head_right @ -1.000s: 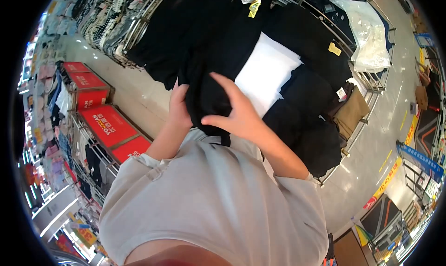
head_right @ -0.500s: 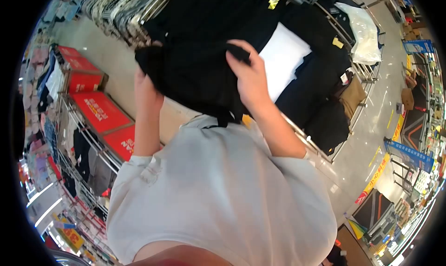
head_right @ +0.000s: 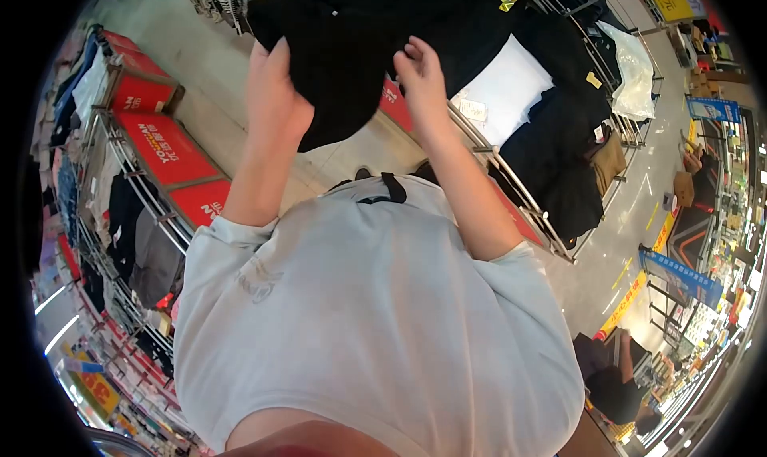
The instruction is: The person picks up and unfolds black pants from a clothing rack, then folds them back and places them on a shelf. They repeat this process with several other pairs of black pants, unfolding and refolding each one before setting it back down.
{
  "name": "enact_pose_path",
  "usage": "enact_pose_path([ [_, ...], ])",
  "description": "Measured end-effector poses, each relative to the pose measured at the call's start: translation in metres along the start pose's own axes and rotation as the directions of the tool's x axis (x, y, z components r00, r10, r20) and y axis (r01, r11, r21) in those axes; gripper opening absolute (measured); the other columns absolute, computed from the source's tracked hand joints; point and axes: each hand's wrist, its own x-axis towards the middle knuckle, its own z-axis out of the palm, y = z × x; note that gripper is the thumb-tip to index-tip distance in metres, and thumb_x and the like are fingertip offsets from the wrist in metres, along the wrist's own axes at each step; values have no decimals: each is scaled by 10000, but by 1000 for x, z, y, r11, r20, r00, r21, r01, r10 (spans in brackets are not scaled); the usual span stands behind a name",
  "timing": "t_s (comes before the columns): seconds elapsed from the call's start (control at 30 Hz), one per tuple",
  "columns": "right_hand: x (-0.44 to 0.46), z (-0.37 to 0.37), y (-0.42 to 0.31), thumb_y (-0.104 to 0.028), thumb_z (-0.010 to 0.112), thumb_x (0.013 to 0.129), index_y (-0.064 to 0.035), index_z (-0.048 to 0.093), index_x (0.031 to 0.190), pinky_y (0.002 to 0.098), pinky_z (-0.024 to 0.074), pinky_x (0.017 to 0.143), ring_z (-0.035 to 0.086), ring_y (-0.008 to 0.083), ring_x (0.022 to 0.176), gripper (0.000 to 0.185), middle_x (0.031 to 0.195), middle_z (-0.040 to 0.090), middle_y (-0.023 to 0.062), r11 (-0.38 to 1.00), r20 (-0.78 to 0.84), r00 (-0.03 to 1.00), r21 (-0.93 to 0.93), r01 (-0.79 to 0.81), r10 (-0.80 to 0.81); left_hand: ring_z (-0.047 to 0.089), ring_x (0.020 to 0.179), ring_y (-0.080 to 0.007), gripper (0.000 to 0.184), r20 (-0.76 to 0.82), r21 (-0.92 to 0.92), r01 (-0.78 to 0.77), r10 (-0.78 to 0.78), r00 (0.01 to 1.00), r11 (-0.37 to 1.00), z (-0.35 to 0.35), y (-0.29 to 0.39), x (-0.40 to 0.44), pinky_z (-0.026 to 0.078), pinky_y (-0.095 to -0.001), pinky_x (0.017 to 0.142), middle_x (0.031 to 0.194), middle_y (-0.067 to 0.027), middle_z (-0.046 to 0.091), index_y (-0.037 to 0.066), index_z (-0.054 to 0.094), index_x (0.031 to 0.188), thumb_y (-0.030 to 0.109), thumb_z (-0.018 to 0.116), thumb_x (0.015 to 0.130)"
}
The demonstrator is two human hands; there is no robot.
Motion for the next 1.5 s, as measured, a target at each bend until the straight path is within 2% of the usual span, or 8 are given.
enact_pose_path([
  [0.13,-55,8,72,-140,737,916,-41,500,1377,344,489,971,524,196,1219,528,1334,551,100,962,177,958,-118,246,-223,666,1063,-223,287,98,637,-282,288,953,717,-25,34,11,537,-345,921,1148,-104,682,15,580,1282,85,518,1011],
  [0.23,-80,7,103,-196,784,865,-43,440,1431,382,469,1003,517,212,1232,679,1348,526,123,890,379,914,-353,289,-147,659,1003,-261,187,-68,-41,-335,332,941,941,-16,66,10,541,-383,915,1048,-101,662,39,629,1143,90,586,969],
  [0.47,-58,26,128,-192,802,792,-77,314,1523,440,445,1055,534,248,1255,887,1423,486,148,939,658,737,133,-317,156,684,960,-208,191,4,35,-623,624,782,781,-17,128,-13,562,-322,894,1031,-69,692,44,625,1171,122,514,1036],
  [0.53,-54,38,109,-189,768,836,-90,385,1492,441,449,1056,552,231,1241,766,1385,539,94,732,736,651,338,-592,187,677,970,-205,179,291,585,-770,820,492,254,-19,127,-15,561,-326,891,1033,-67,687,43,617,1168,115,522,1034],
  [0.63,-53,57,86,-282,683,922,-100,517,1412,426,465,1050,574,214,1243,549,1368,594,51,665,714,683,439,-605,150,667,945,-201,152,21,150,-707,713,701,691,6,134,-25,559,-323,855,1013,-62,677,48,612,1149,105,550,1023],
  [1.07,-33,61,85,-418,566,990,-108,651,1073,391,493,558,640,234,733,332,930,699,57,494,479,727,534,-686,492,615,816,-158,137,137,436,-770,811,568,466,-3,153,-12,517,-293,727,948,-39,625,34,595,1117,54,578,982],
  [1.37,-59,64,21,-385,403,1055,-39,378,1494,479,206,1254,325,348,1483,560,1581,384,172,25,444,889,896,-444,-112,584,923,-151,251,94,492,-762,844,527,421,4,143,-10,488,-288,814,1049,-53,618,12,574,1213,27,598,963],
  [1.5,-63,88,26,-512,507,995,-23,346,1498,479,240,1229,347,344,1464,720,1559,389,181,-40,525,851,851,-524,29,585,947,-185,233,173,692,-675,848,500,257,15,132,-6,467,-307,855,1051,-78,630,-24,605,1159,59,626,942],
])
